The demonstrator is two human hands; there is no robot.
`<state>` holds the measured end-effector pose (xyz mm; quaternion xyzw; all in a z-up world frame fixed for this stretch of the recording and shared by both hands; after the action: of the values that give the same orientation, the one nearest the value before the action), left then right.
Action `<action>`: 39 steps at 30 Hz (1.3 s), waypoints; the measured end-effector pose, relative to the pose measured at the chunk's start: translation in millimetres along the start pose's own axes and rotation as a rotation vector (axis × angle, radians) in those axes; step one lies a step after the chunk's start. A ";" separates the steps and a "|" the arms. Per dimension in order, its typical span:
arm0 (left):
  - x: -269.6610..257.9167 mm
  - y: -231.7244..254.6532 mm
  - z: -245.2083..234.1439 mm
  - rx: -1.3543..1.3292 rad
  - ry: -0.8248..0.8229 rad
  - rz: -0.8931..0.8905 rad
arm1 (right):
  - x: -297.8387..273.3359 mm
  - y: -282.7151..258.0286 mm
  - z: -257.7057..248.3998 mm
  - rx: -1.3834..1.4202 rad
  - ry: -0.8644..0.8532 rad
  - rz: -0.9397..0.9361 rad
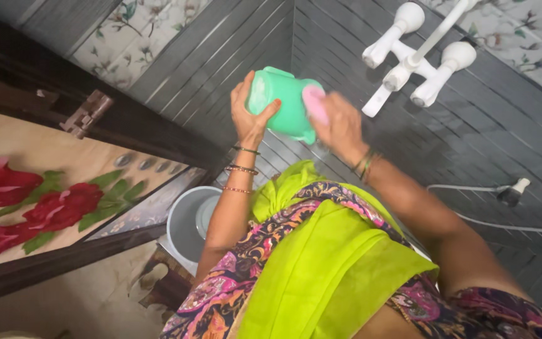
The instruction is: The person washes a plastic mug under a faucet by hand using a scrubber, rinsing the inside and outside.
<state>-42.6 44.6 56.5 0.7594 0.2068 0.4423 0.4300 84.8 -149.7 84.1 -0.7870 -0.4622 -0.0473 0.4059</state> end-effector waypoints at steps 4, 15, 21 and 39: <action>-7.6 -27.4 4.6 -0.339 0.067 -0.058 | 51.6 32.4 -17.3 0.276 0.091 0.154; -11.9 -27.7 20.4 -0.971 0.003 -0.169 | 34.8 -8.1 -29.5 1.099 -0.512 0.566; -12.5 -14.0 28.4 -0.962 -0.181 -0.307 | 43.0 -33.5 -45.9 0.022 -0.424 0.101; -15.1 -4.5 48.6 -1.666 0.079 -0.663 | 31.9 -62.1 -67.9 -0.344 -0.280 -0.368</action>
<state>-8.9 13.7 33.6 0.0867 0.0421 0.3277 0.9398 75.7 -158.9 180.6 -0.7460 -0.6340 -0.0888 0.1833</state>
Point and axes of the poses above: each hand's wrist, its own x-axis towards the middle knuckle, its own z-axis out of the palm, y = z × x, the point moved 2 cm from there along x, towards the middle knuckle, and after that the axes turned 8 degrees about z, right-handed, at the moved point
